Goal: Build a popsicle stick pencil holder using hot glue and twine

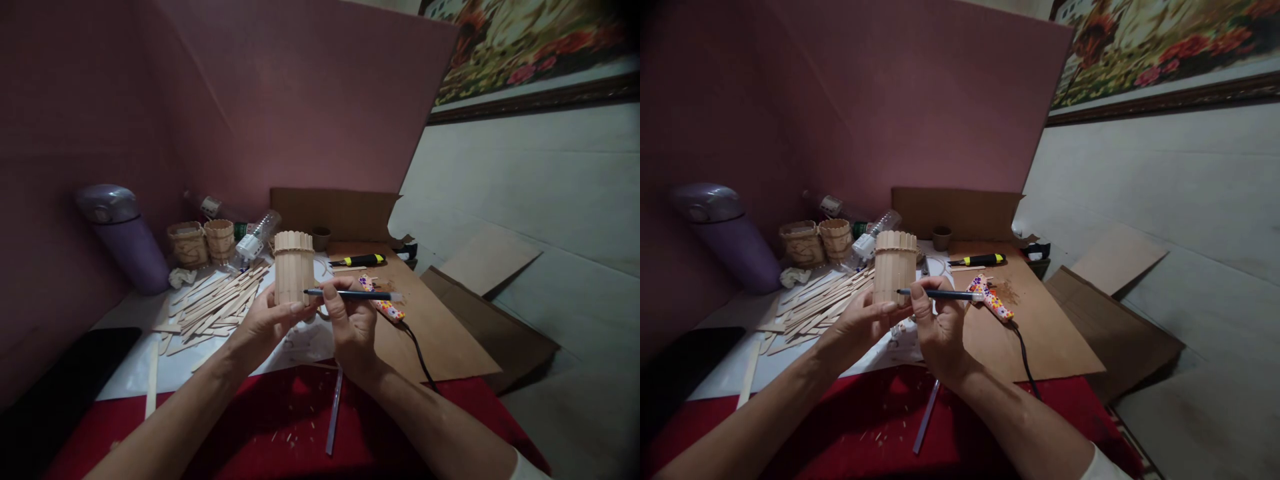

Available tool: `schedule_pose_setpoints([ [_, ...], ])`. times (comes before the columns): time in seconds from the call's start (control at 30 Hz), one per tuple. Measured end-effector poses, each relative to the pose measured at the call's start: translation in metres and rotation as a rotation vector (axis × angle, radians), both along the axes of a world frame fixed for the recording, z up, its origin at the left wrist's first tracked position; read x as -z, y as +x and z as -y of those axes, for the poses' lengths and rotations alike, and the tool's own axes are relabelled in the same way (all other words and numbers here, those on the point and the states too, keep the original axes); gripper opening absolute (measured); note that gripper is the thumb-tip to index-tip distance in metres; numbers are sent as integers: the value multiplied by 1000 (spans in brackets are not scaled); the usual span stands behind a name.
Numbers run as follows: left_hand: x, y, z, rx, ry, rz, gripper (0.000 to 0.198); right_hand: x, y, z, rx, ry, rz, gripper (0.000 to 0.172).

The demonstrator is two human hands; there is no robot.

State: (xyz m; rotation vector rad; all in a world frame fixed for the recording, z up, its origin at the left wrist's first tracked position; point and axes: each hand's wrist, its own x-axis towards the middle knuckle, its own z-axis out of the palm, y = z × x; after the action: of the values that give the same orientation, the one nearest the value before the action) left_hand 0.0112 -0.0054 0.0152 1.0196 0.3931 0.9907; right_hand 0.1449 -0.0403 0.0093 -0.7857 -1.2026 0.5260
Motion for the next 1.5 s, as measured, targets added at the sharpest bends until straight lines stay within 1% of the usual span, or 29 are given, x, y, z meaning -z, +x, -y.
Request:
schedule_pose_setpoints([
  [0.13, 0, 0, 0, 7, 9, -12, 37, 4, 1, 0, 58, 9, 76, 15],
  [0.53, 2, -1, -2, 8, 33, -31, 38, 7, 2, -1, 49, 2, 109, 13],
  [0.7, 1, -2, -1, 25, 22, 5, 36, 7, 3, -2, 66, 16, 91, 12],
  [0.83, 1, -3, -1, 28, -7, 55, 41, 2, 2, -1, 84, 23, 13, 12],
  [1.0, 1, -3, -2, 43, -23, 93, 44, -5, 1, 2, 39, 45, -68, 16],
  [1.13, 1, -3, -4, 60, -19, 107, 43, -2, 0, 1, -57, 4, -126, 17],
  [1.2, 1, -3, -4, 59, -23, 85, 46, -1, -1, 0, -75, -6, -137, 17],
  [1.37, 1, -3, -2, 42, 24, 18, 47, -1, -1, 1, -56, 3, -87, 16],
  [1.5, 2, -2, -1, 15, 42, -3, 45, 2, 1, 3, -36, 17, 23, 13],
])
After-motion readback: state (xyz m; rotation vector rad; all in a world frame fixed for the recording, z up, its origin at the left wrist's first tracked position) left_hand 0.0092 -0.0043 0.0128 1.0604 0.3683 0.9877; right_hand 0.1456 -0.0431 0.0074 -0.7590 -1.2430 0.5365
